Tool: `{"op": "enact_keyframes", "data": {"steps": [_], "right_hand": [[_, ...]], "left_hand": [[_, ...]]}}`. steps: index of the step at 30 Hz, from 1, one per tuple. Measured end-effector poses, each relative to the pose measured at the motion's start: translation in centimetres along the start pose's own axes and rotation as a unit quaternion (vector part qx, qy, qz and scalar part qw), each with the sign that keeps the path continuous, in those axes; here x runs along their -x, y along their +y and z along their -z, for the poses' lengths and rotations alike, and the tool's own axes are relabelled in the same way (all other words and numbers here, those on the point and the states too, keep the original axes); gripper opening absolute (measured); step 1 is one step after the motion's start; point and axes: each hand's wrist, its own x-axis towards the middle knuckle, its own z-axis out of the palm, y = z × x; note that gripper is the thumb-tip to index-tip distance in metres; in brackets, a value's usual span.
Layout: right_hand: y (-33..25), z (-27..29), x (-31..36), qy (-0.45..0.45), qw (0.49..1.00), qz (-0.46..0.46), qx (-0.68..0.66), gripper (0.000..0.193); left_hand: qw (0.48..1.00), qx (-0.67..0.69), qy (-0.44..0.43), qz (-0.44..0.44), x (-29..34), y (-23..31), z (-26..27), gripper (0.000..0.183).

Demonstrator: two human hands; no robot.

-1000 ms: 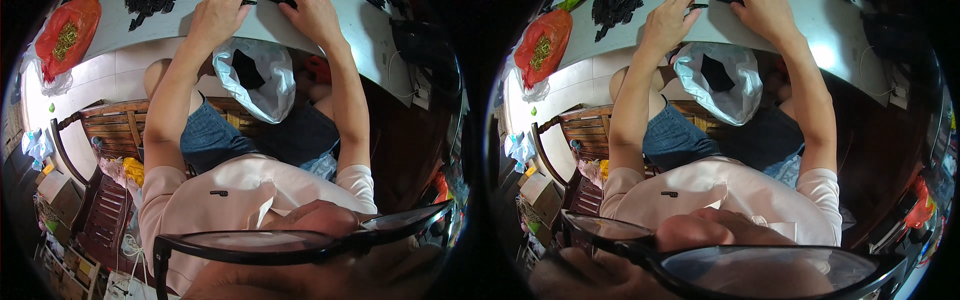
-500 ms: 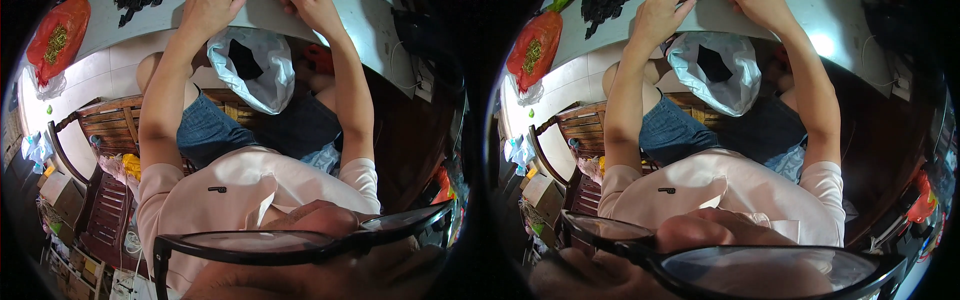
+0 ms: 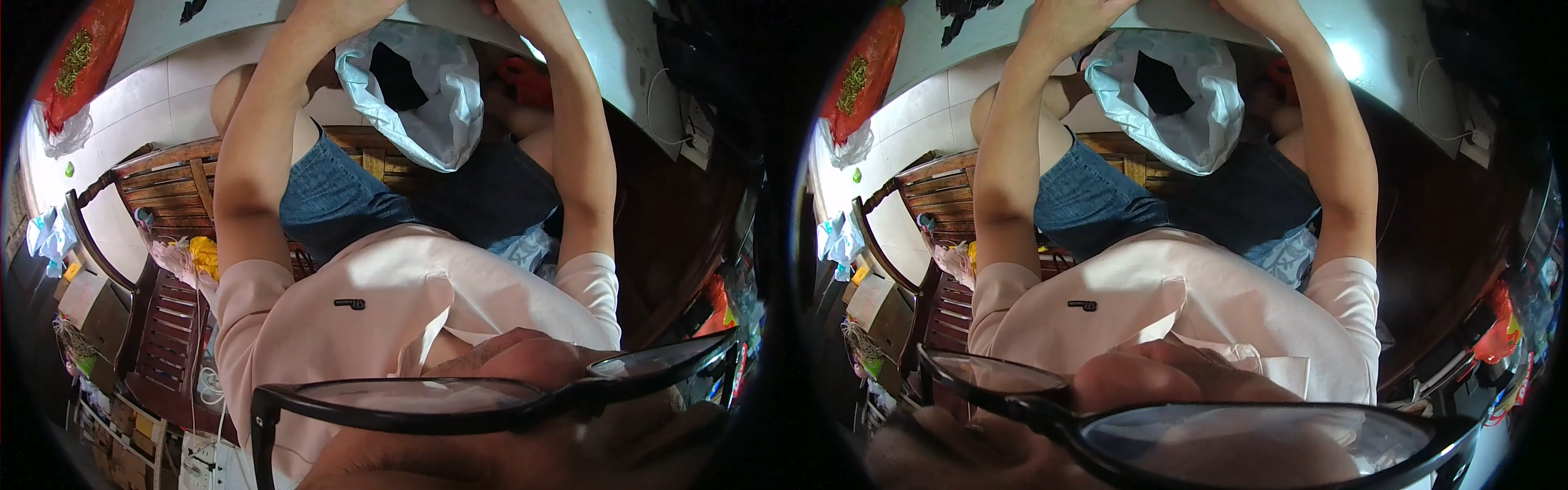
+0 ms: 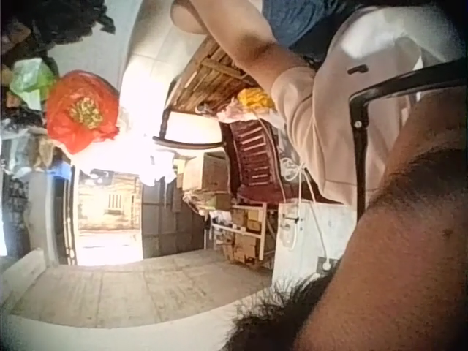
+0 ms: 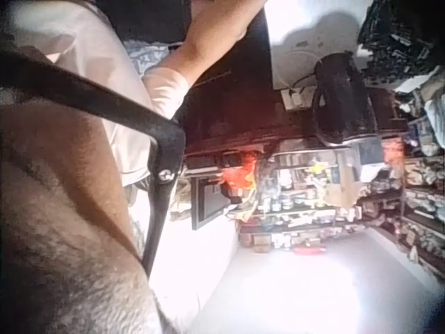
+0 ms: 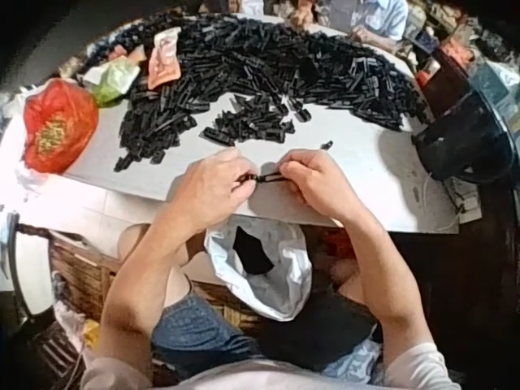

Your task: The person picks up plastic components from the table, assembles them together by hand, and places the assembled parts into a plastic bag.

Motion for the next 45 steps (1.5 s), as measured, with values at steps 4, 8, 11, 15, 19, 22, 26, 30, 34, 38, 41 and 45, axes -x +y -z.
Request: {"op": "enact_keyframes", "data": {"steps": [4,8,11,15,19,22,26,30,34,38,41,45], "right_hand": [[0.3,0.1,-0.2,0.005,1.000,-0.004,-0.028,0.022],[0.1,0.0,-0.1,0.018,0.999,-0.012,-0.035,0.022],[0.0,-0.3,0.2,0.031,0.999,0.016,0.039,0.024],[0.4,-0.7,0.0,0.040,0.995,0.037,0.084,0.027],[1.3,-0.9,-0.3,0.081,0.967,0.148,0.189,0.026],[-0.5,-1.9,0.7,0.111,0.941,0.175,0.267,0.024],[-2.4,-3.8,1.4,0.154,0.859,0.156,0.462,0.021],[-2.1,-4.8,0.6,0.138,0.839,0.173,0.497,0.016],[-3.0,-5.6,-0.3,0.113,0.838,0.172,0.505,0.013],[-3.3,-6.0,-0.4,0.104,0.840,0.218,0.486,0.013],[-1.1,-4.9,-1.3,0.127,0.836,0.189,0.498,0.015],[-0.4,-5.4,-1.5,0.124,0.828,0.225,0.498,0.023]], "left_hand": [[1.000,0.003,-0.012,0.024,-0.1,0.8,0.5,0.017],[1.000,-0.001,-0.007,0.009,0.0,0.5,0.4,0.018],[1.000,-0.008,-0.009,0.010,0.0,0.4,0.2,0.019],[1.000,-0.009,-0.011,0.011,0.0,0.6,0.2,0.019],[1.000,0.000,-0.008,0.016,0.0,0.2,-0.2,0.019],[1.000,0.005,-0.001,-0.005,0.1,0.2,-0.3,0.017],[0.999,-0.027,-0.027,-0.002,-0.4,1.4,0.3,0.016],[0.999,-0.010,-0.050,0.019,-0.4,1.0,0.6,0.016],[0.998,-0.001,-0.046,0.046,-0.4,1.0,0.8,0.017],[0.998,-0.015,-0.053,0.033,0.1,-0.6,1.0,0.016],[0.991,0.005,-0.114,0.066,-1.0,-0.6,-0.1,0.024],[0.999,-0.050,-0.008,-0.014,0.5,-2.3,-1.0,0.026]]}}
